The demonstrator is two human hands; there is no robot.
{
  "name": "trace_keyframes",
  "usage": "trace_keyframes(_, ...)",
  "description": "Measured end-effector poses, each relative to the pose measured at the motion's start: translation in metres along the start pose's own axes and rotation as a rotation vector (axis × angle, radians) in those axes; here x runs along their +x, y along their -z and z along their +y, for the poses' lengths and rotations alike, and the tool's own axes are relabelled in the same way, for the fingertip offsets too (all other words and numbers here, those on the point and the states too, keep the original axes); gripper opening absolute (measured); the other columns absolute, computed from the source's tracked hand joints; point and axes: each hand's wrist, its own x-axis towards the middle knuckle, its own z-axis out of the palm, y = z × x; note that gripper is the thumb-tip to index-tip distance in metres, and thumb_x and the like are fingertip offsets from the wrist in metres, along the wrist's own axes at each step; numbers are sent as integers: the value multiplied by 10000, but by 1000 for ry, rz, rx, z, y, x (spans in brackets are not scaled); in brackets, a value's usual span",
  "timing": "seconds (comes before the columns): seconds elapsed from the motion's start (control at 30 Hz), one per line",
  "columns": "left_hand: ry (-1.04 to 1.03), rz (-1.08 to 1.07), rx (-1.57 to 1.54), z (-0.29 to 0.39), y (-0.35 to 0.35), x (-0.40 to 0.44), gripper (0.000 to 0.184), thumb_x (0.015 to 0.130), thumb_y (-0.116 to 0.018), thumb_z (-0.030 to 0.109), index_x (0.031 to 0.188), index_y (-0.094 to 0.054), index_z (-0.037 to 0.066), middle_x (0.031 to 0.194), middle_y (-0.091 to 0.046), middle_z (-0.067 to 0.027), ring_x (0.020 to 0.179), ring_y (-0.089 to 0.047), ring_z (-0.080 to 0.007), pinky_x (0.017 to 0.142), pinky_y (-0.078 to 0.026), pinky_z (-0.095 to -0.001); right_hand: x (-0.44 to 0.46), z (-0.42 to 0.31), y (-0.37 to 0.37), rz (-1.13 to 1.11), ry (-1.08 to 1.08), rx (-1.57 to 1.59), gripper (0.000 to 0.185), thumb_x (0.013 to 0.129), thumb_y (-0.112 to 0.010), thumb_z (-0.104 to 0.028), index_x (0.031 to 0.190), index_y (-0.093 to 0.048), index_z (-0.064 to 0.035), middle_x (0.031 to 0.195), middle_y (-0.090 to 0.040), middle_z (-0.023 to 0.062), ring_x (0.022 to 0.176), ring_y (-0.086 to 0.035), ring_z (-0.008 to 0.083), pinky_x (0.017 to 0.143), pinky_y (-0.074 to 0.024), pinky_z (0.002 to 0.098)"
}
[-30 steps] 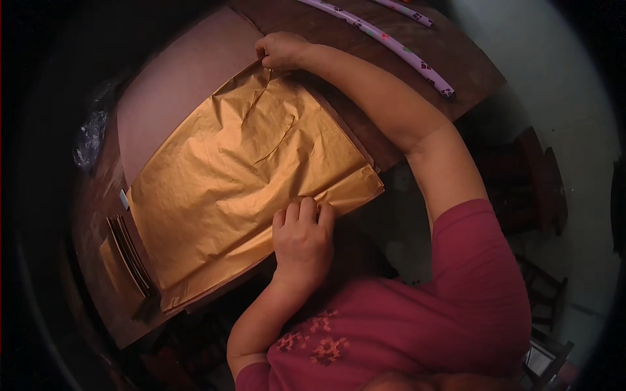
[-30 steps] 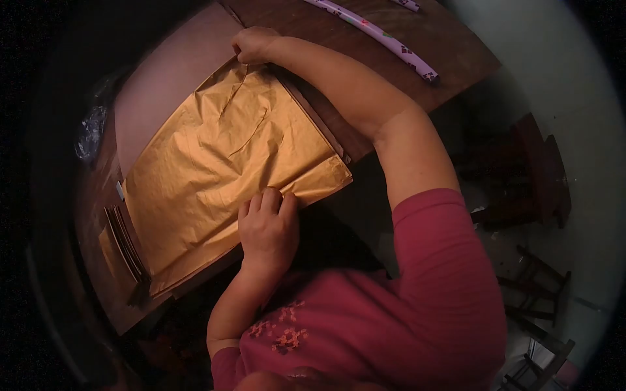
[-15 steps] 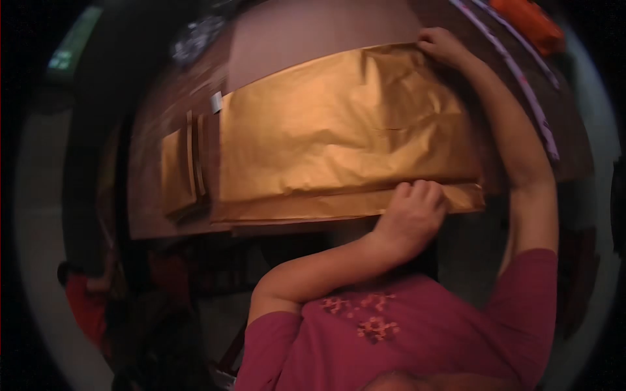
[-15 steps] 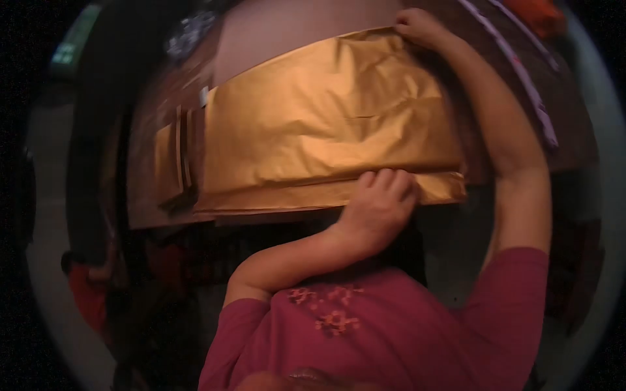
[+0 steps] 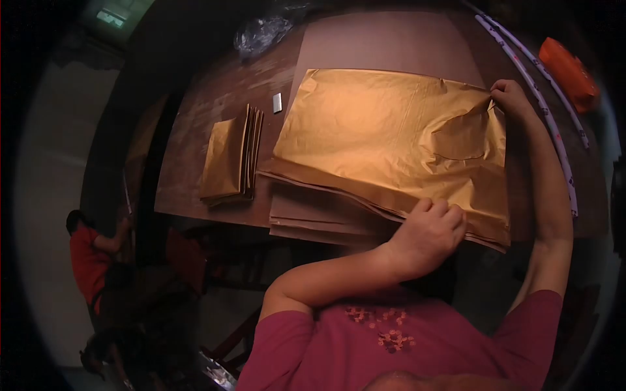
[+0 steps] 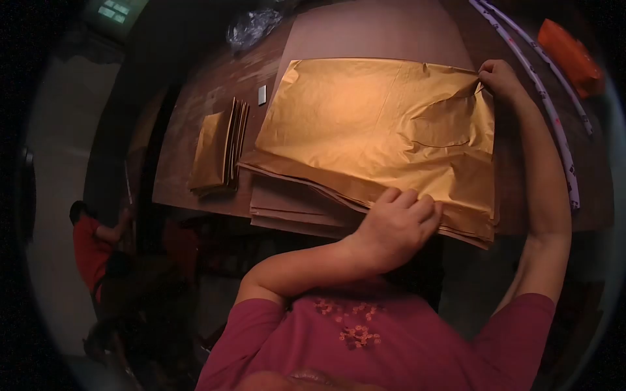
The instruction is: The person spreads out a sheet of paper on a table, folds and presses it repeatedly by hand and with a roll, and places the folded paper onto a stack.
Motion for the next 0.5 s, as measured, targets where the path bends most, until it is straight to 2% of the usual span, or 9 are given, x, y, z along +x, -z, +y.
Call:
trace_keyframes(0.07, -6, 12, -39, -18, 12, -14, 350, 795, -604, 185, 1117, -650, 55, 899, -564, -40, 828, -570, -207, 770, -458, -343, -21, 15, 13, 34, -85, 44, 102, 810, -596, -96, 802, -659, -17, 679, -607, 24, 535, -532, 110, 477, -411, 273)
trace_keyframes(0.1, 13, 25, -80, -26, 21, -21, 356, 790, -628, 185, 1133, -668, 97, 962, -599, -28, 889, -593, -202, 827, -461, -364, -35, 22, 23, 53, -89, 39, 102, 810, -596, -96, 802, -659, -17, 679, -607, 24, 535, -532, 110, 477, -411, 273)
trace_keyframes(0.17, 20, 86, -89, -40, 39, -39, 360, 776, -653, 162, 1134, -690, 152, 1048, -624, -26, 936, -604, -201, 874, -450, -387, -68, 33, 34, 101, -233, -31, 109, 820, -610, -129, 801, -667, -38, 680, -600, 10, 519, -519, 113, 461, -397, 269)
trace_keyframes(0.2, 68, 69, -91, -47, 45, -48, 370, 764, -675, 148, 1129, -711, 199, 1124, -635, -36, 972, -607, -221, 924, -435, -409, -85, 39, 36, 80, -216, 38, 110, 822, -616, -142, 802, -667, -47, 680, -596, 3, 527, -519, 106, 470, -398, 258)
trace_keyframes(0.23, 108, 93, -113, -53, 52, -57, 373, 768, -675, 142, 1133, -715, 204, 1130, -637, -47, 984, -604, -237, 939, -430, -413, -105, 40, 39, 57, -200, 104, 111, 823, -621, -155, 802, -667, -56, 681, -592, -3, 534, -520, 100, 479, -399, 247)
trace_keyframes(0.3, 154, 108, -156, -67, 62, -80, 389, 767, -680, 98, 1141, -727, 194, 1162, -647, -84, 1038, -591, -291, 954, -444, -419, -164, -21, 35, -22, -460, 345, 88, 826, -620, -134, 794, -657, -61, 688, -590, -16, 574, -530, 78, 522, -411, 221)
trace_keyframes(0.37, 209, 92, -254, -80, 57, -114, 388, 767, -683, 55, 1132, -732, 175, 1199, -646, -101, 1070, -583, -313, 936, -473, -411, -210, -34, 8, -17, -433, 563, 69, 831, -612, -111, 793, -647, -64, 714, -603, -20, 614, -544, 63, 566, -426, 207)
trace_keyframes(0.43, 252, 63, -332, -81, 72, -126, 355, 788, -689, 36, 1120, -735, 153, 1234, -643, -112, 1080, -587, -319, 924, -490, -403, -244, -50, -2, 8, -497, 621, 71, 850, -611, -105, 803, -641, -60, 736, -613, -23, 635, -554, 62, 587, -438, 208)
trace_keyframes(0.5, 278, 42, -479, -81, 76, -138, 448, 757, -616, -30, 1167, -707, 127, 1227, -633, -126, 1095, -580, -341, 966, -459, -415, -278, -58, -10, 26, -505, 684, 82, 869, -616, -118, 831, -650, -54, 749, -621, -20, 646, -557, 61, 598, -441, 207)
